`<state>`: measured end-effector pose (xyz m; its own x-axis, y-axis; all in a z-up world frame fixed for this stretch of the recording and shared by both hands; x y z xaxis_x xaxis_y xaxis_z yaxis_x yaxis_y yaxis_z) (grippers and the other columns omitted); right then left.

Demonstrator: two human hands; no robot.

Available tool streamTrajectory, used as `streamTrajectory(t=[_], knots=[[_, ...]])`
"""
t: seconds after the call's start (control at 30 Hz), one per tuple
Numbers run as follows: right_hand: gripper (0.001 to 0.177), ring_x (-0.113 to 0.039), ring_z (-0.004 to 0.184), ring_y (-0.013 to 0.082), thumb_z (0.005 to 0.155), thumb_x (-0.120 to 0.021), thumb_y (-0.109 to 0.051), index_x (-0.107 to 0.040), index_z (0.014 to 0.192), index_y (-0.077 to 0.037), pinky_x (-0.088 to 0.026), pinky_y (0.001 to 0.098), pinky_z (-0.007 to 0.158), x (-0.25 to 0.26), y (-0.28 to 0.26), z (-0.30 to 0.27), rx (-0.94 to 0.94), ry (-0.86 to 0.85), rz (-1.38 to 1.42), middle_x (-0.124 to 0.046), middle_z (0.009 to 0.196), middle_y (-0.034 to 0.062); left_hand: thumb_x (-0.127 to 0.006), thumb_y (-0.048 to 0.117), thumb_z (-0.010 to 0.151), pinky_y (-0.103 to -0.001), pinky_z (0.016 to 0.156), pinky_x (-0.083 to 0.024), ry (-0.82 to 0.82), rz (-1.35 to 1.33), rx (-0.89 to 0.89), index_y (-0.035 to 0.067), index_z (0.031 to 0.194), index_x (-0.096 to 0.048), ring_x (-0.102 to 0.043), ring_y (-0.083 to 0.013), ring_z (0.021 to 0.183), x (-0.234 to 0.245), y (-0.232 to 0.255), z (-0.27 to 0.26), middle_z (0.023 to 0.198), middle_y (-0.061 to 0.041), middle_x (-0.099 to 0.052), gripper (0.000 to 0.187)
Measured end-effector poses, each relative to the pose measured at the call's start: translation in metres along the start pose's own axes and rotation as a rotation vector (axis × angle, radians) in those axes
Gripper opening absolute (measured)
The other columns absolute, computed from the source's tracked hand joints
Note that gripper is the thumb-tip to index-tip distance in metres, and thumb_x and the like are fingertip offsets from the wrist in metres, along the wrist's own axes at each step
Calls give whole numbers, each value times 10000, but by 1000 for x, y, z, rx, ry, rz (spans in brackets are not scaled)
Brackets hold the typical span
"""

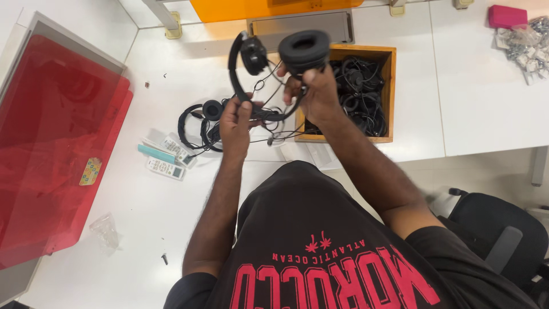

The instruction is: The person removes headsets from a wooden box, untangles the attached cords, and arranges them onto a white desk surface.

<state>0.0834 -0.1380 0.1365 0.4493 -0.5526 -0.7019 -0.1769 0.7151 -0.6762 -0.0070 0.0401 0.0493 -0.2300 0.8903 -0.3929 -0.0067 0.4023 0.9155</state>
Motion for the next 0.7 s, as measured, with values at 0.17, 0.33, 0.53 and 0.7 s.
streamTrajectory(t=[0.17,0.33,0.53,0.7], knots=[[631,-753,1007,241,886,-766,-331,-504,1365,-14,-637,392,872,41,49,-5,-365,195,-435,-707,1172,145,-590,198,1060,-287,752,-657,215,146,6,-26,1254,-605,-746,-149,902,51,-8,4,1060,-136,-759,296],[636,-700,1088,207,901,-744,-337,-516,1418,-44,-587,366,904,70,90,-24,-656,260,-672,-687,1207,115,-618,197,1035,-282,742,-663,368,205,74,-53,1227,-586,-757,-158,887,98,-37,7,1038,-139,-752,316],[641,-686,1027,167,874,-757,-387,-562,1385,-53,-550,337,835,88,107,-52,-792,208,-803,-730,1164,98,-651,194,1011,-278,694,-647,476,259,164,-89,1209,-572,-745,-180,793,153,-92,14,987,-139,-742,354],[564,-690,1025,161,888,-732,-365,-606,1342,-54,-546,326,836,112,94,-69,-828,217,-847,-738,1142,79,-671,190,993,-284,678,-657,539,220,227,-110,1197,-587,-738,-194,776,182,-130,18,988,-150,-728,372]])
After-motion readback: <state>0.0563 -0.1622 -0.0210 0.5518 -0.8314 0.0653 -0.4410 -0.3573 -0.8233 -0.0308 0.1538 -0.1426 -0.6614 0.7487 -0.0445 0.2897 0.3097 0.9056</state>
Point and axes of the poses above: each hand's wrist, its own z-axis towards the middle knuckle, its own x-axis out of the back of the hand, y = z × x, the point moved 5 cm from there along z, towards the middle knuckle
